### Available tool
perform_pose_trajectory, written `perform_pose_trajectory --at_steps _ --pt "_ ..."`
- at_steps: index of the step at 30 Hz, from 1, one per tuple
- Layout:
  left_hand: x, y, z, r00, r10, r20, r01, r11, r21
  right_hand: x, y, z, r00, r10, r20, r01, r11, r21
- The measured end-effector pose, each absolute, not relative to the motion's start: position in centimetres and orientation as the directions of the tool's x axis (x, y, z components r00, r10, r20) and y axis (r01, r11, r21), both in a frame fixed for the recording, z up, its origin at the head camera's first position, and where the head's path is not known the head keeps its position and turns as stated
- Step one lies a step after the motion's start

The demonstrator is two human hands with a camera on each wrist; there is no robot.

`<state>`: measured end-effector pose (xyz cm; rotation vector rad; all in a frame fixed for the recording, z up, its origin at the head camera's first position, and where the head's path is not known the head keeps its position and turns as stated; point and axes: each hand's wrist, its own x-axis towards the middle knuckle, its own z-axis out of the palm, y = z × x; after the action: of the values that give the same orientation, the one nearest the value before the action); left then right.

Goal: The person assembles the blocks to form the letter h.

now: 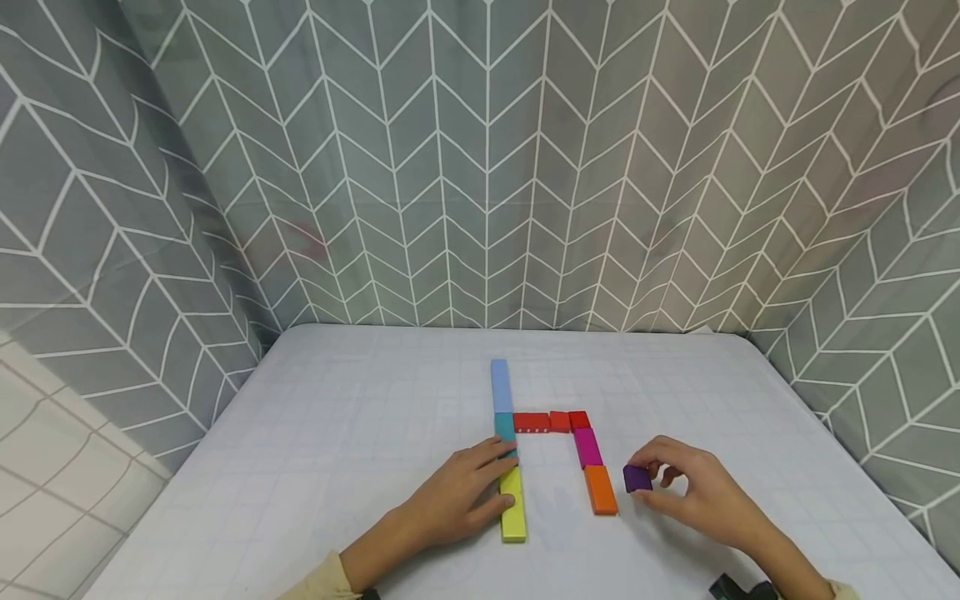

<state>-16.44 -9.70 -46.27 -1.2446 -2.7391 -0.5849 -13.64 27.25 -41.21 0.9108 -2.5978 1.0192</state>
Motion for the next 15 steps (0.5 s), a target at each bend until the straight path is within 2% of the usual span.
perform_pose_trajectory --at_steps 5,15 --pt "-16.5 -9.7 -46.3 -0.673 0.707 0.216 0.734 0.603 0.313 -13.3 26.7 -41.5 -0.742 -0.524 0.418 -0.665 0.501 -0.553" --pt "-16.5 -9.7 -46.3 -0.670 0.708 0.224 0.738 0.599 0.312 -12.7 25.9 -41.8 -0.764 -0.548 0.339 -0.625 0.502 -0.598"
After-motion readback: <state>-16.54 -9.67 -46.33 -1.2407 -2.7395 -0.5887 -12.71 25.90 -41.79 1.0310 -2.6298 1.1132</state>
